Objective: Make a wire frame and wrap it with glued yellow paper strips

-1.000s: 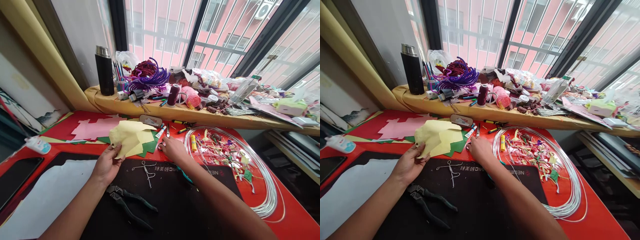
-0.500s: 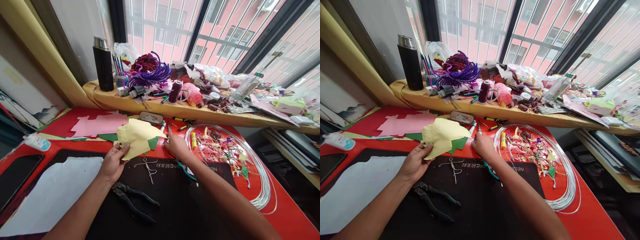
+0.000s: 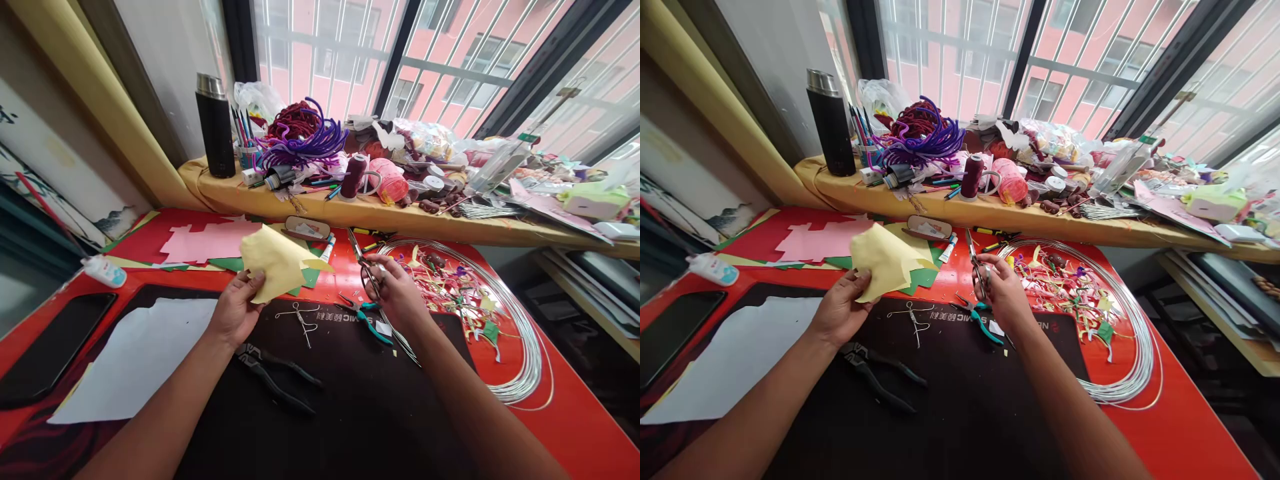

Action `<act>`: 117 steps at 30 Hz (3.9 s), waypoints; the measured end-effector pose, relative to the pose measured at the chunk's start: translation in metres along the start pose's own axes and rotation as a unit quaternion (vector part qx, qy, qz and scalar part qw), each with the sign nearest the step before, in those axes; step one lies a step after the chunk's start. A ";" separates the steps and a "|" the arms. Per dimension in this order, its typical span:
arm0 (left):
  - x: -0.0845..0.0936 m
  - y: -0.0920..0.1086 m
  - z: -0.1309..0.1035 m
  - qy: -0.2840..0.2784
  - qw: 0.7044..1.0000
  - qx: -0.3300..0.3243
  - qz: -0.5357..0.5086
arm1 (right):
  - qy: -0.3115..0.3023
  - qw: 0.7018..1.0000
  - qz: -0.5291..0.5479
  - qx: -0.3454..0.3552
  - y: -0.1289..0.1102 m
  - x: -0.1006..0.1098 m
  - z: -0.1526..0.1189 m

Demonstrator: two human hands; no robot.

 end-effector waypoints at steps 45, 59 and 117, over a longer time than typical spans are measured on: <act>-0.002 -0.034 0.010 -0.025 0.943 -0.060 0.326 | -0.080 0.986 0.008 -0.143 0.082 0.012 -0.186; 0.004 -0.039 0.012 -0.034 0.951 -0.035 0.306 | -0.075 0.983 0.057 -0.157 0.095 0.000 -0.187; 0.006 -0.041 0.015 -0.012 0.946 -0.015 0.322 | -0.093 0.976 0.042 -0.194 0.107 -0.039 -0.178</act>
Point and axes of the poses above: each hand's wrist, its own z-axis towards the middle knuckle, its own x-axis out of the back of the hand, y = z × x, the point moved 2 cm from there along z, towards the middle knuckle, and after that the axes turned 3 degrees about z, right-handed, at the moved point
